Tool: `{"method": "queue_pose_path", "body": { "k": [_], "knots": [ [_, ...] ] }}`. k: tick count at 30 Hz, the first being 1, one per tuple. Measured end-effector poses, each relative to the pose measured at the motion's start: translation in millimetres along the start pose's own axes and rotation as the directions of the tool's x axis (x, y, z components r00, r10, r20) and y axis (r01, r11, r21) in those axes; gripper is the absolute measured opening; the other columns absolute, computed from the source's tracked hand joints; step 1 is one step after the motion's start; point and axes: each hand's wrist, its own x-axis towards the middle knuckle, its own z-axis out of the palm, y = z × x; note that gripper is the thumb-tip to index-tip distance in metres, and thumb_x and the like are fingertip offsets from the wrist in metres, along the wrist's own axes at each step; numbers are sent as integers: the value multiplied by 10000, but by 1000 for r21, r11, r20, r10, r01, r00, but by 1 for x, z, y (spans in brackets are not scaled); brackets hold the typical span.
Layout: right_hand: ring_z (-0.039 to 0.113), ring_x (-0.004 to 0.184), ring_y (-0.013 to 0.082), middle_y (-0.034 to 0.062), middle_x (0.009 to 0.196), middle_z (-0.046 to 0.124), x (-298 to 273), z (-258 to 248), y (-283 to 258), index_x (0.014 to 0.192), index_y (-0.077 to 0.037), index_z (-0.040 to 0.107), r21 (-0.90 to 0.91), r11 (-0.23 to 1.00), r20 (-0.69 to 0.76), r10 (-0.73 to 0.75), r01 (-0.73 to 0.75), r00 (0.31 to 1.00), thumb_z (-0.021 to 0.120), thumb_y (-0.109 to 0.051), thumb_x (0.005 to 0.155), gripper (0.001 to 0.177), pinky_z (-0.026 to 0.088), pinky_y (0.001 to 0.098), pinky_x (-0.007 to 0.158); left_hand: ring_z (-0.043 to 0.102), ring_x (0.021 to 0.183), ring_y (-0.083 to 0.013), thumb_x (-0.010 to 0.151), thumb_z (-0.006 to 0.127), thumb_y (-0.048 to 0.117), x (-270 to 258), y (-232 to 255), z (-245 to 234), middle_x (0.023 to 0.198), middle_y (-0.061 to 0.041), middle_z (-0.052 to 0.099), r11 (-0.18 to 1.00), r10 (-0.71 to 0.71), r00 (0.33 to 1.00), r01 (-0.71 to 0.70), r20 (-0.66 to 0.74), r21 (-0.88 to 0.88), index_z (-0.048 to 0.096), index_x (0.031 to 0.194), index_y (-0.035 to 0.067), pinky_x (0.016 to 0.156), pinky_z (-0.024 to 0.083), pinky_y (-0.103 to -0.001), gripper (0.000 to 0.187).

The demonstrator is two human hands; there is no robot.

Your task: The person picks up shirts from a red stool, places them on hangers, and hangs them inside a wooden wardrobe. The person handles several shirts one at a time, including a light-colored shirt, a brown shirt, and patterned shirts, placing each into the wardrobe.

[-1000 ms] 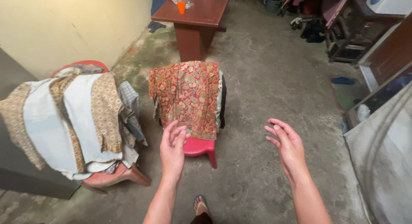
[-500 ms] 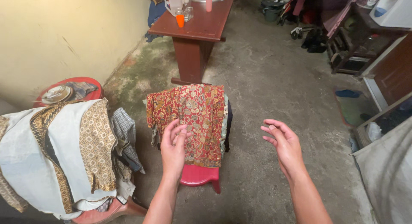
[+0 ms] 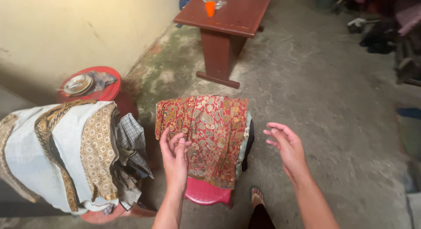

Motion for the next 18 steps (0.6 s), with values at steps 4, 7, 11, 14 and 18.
{"method": "queue_pose_path", "body": {
  "k": [4, 7, 11, 14, 18],
  "knots": [
    [665, 1175, 203, 82, 1288, 681, 76, -10, 2, 1267, -35, 643, -26, 1000, 157, 14, -10, 988, 544, -164, 1018, 297, 542, 355, 921, 679, 1006, -178, 1009, 544, 148, 17, -16, 42, 1284, -124, 624, 998, -2, 994, -5, -111, -60, 299, 1553, 110, 903, 530, -320, 598],
    [668, 1185, 203, 92, 1301, 677, 132, -17, -14, 1283, -37, 629, -61, 998, 229, 35, -22, 973, 534, -176, 1022, 311, 539, 351, 923, 684, 1033, -177, 1011, 548, 158, 29, -16, 76, 1305, -122, 632, 999, 24, 987, -17, -159, 43, 287, 1571, 117, 917, 520, -317, 619],
    [664, 1184, 207, 106, 1328, 668, 193, -11, -24, 1301, -42, 615, -114, 993, 329, 49, -12, 943, 536, -176, 1017, 324, 531, 351, 928, 675, 1051, -183, 1011, 550, 176, 39, -26, 95, 1318, -130, 617, 1000, -20, 972, 22, -235, 6, 227, 1598, 136, 925, 506, -316, 671],
    [666, 1180, 205, 108, 1331, 665, 223, -4, -17, 1301, -44, 615, -146, 989, 357, 72, -20, 931, 540, -183, 1017, 325, 532, 351, 926, 670, 1056, -191, 1011, 542, 207, 40, -38, 101, 1349, -143, 614, 996, -72, 961, 82, -265, 27, 186, 1608, 148, 917, 505, -322, 697],
    [667, 1183, 194, 106, 1324, 665, 253, 2, 10, 1303, -52, 610, -172, 984, 381, 109, -46, 918, 530, -190, 1026, 319, 530, 344, 923, 670, 1113, -204, 991, 531, 291, 42, -52, 106, 1417, -132, 589, 975, -172, 946, 204, -274, 93, 183, 1601, 173, 915, 506, -340, 712]
  ]
}}
